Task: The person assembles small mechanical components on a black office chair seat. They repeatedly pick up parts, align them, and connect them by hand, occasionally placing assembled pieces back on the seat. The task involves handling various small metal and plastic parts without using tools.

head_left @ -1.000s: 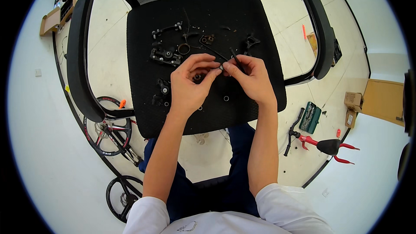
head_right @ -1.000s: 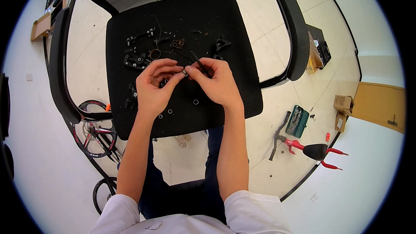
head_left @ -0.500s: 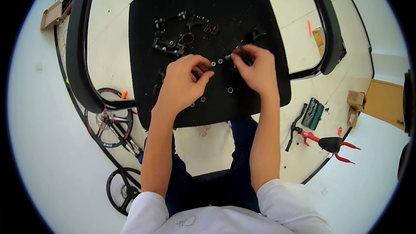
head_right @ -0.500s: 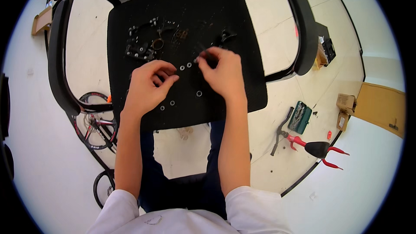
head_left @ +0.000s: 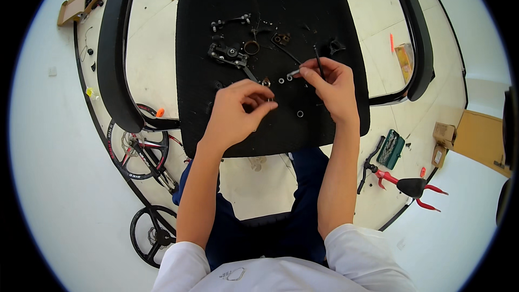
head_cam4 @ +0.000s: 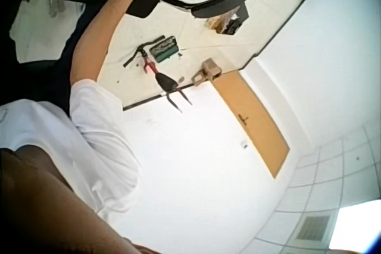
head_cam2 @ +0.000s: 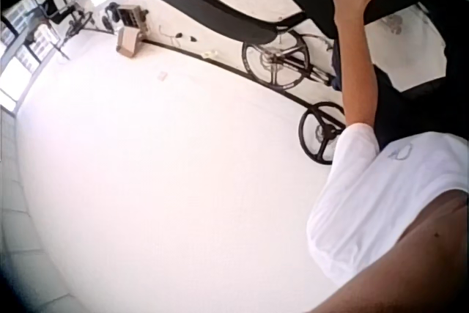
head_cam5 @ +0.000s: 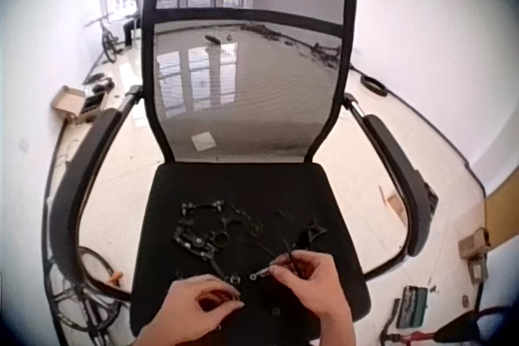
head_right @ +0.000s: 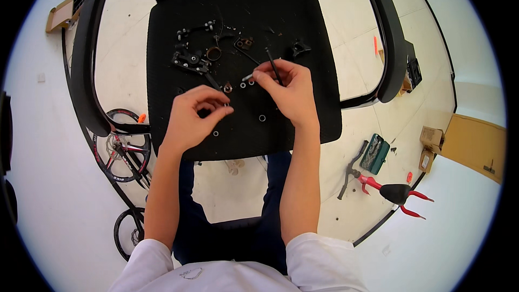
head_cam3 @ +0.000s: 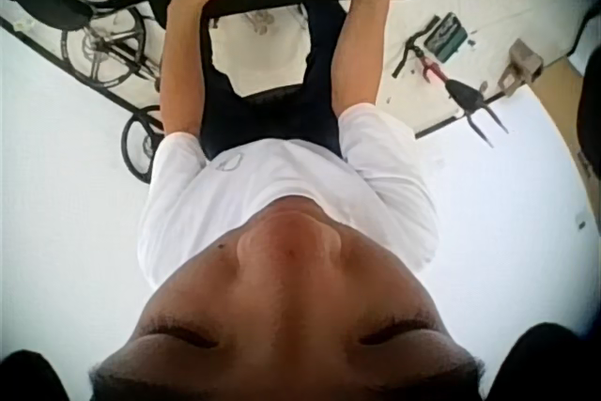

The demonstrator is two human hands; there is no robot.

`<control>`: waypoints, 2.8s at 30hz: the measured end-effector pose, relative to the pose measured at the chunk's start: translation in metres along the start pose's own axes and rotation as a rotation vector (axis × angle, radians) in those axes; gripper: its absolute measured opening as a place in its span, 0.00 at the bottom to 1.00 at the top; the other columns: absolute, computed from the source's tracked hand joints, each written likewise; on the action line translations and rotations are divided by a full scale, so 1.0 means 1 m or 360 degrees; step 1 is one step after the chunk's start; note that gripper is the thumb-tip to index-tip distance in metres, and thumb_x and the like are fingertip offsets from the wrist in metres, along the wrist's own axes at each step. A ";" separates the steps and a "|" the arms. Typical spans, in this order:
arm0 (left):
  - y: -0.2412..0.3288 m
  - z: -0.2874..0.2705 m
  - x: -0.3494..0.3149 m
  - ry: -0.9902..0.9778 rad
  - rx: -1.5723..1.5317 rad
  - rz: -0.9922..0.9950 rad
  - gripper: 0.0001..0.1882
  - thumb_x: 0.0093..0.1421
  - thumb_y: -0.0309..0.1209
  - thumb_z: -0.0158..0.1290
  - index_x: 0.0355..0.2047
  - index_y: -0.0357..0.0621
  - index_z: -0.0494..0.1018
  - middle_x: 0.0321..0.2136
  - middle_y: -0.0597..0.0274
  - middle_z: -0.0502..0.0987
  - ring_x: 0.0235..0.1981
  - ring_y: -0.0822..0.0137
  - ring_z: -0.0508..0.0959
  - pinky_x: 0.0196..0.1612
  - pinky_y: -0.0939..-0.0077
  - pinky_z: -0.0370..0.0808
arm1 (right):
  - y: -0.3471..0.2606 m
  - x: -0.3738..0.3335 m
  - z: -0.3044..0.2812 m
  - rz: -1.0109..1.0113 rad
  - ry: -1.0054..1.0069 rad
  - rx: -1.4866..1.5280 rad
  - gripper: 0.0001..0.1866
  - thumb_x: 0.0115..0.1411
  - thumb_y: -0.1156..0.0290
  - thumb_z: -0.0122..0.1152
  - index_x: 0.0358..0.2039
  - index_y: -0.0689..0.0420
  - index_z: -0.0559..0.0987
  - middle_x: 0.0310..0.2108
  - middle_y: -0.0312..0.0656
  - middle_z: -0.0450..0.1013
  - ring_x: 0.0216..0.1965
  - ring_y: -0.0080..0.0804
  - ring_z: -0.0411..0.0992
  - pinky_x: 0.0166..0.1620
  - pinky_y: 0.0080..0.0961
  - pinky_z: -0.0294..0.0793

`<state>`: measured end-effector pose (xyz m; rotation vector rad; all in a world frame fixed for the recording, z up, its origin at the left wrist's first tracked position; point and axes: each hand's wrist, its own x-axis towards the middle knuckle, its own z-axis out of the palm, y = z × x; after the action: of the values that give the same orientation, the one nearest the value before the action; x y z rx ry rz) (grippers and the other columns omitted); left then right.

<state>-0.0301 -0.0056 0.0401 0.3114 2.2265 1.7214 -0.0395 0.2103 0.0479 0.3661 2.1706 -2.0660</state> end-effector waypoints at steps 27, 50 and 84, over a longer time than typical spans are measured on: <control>0.001 0.016 0.016 0.0464 -0.0054 0.0311 0.14 0.50 0.18 0.65 0.39 0.39 0.82 0.34 0.63 0.82 0.31 0.76 0.76 0.35 0.85 0.72 | 0.005 0.000 0.016 0.0040 -0.0302 0.0041 0.09 0.57 0.70 0.68 0.34 0.64 0.85 0.27 0.33 0.79 0.28 0.13 0.70 0.32 0.14 0.68; 0.005 0.004 0.007 0.0612 0.0111 0.0224 0.07 0.51 0.25 0.67 0.29 0.38 0.82 0.26 0.58 0.81 0.27 0.72 0.81 0.30 0.79 0.78 | 0.005 -0.004 0.011 0.0135 -0.0197 0.0201 0.07 0.56 0.73 0.68 0.34 0.61 0.83 0.25 0.30 0.76 0.19 0.09 0.62 0.21 0.11 0.54; 0.002 0.013 0.013 0.0337 -0.0693 -0.0030 0.13 0.48 0.23 0.70 0.34 0.35 0.81 0.29 0.60 0.82 0.27 0.74 0.80 0.32 0.83 0.78 | 0.000 -0.002 0.016 0.0160 -0.0363 0.0092 0.07 0.59 0.72 0.66 0.34 0.64 0.84 0.25 0.34 0.77 0.24 0.15 0.70 0.27 0.12 0.65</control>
<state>-0.0375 0.0112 0.0378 0.0057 1.9003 2.2518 -0.0384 0.1946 0.0474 0.2271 1.9256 -2.0104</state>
